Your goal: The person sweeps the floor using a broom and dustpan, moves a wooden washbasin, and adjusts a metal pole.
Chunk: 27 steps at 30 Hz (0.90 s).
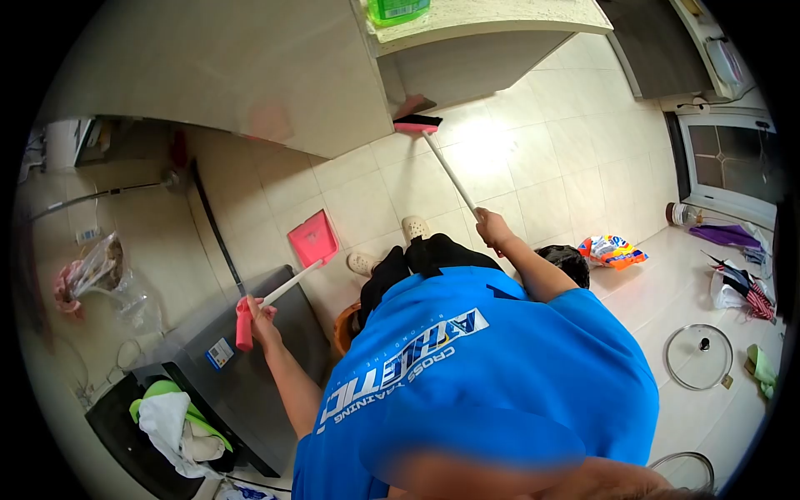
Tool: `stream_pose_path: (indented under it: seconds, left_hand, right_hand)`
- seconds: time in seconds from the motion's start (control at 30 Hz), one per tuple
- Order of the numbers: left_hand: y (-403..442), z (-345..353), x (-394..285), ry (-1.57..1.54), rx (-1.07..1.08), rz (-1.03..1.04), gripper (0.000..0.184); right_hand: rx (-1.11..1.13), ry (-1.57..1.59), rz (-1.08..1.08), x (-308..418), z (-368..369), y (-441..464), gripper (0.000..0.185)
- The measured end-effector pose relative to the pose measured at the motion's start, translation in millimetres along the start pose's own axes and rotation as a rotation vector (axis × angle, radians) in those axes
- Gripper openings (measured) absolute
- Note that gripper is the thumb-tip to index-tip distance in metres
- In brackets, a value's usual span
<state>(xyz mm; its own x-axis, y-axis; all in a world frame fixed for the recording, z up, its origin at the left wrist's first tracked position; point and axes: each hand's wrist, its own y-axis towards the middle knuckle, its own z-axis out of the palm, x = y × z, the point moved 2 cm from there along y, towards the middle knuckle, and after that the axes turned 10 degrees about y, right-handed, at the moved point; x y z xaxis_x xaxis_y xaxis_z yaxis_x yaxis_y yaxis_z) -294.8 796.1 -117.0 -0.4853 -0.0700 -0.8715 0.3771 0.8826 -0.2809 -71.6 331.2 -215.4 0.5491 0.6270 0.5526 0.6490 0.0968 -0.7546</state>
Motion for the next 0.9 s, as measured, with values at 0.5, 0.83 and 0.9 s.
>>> stream_pose_path:
  seconds: [0.5,0.83,0.9]
  left_hand:
    - [-5,2,-6,-0.021,-0.011,-0.038,0.020]
    - [-13,-14,5,-0.116,-0.088,-0.066,0.018]
    - [-16,-18,10,-0.148,-0.084,-0.082,0.018]
  right_hand:
    - [0.162,-0.352,-0.089,-1,-44,11,0.042]
    - [0.119,-0.252,-0.219,-4,-6,-24,0.039]
    - [0.105,-0.281,-0.284,-4,-7,-19,0.040]
